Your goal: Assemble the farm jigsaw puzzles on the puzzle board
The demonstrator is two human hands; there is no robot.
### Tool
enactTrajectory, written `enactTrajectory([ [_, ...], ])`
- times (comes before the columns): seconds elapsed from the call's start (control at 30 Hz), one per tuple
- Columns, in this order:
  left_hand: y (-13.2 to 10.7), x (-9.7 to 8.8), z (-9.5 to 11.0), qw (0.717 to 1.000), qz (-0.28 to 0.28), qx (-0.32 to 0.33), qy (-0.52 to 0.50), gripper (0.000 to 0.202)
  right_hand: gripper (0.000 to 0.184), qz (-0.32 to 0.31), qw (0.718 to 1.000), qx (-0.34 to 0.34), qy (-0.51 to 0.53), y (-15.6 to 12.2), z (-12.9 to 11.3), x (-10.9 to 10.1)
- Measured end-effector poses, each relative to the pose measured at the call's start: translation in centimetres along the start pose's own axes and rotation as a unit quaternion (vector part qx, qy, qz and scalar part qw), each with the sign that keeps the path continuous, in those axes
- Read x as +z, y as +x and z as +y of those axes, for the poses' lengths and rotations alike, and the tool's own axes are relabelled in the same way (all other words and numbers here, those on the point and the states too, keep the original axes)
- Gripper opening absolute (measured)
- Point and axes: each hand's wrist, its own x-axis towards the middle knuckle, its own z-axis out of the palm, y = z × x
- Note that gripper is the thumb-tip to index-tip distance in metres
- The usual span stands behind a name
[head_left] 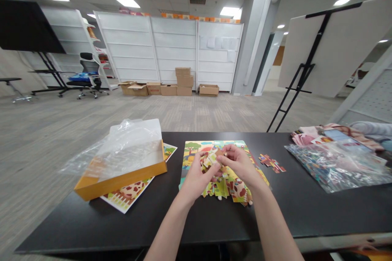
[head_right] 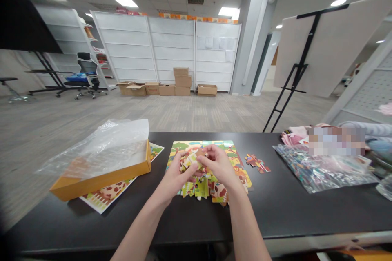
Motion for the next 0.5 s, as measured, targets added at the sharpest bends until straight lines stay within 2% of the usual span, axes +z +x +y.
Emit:
enactTrajectory([
  [0.07,-0.2,0.0,0.2,1.0,-0.014,0.011,0.003,0.067,0.036,-0.002,1.0,0.013,0.002,0.1,0.2,-0.2],
  [0.13,-0.3,0.0,0.4,0.999,-0.028,0.018,0.01,0.068,0.038,0.01,1.0,0.017,-0.001,0.2,0.4,-0.2],
  [0.37,-0.4,-0.1,0.9,0.999,-0.036,0.005,0.036,0.043,0.046,0.078,0.996,0.022,0.023,0.4,0.1,0.0],
  [0.5,-0.2,-0.1,0.7,0.999,-0.028,0.027,0.021,0.041,0.047,0.059,0.996,0.036,0.058,0.1,-0.7,0.2],
])
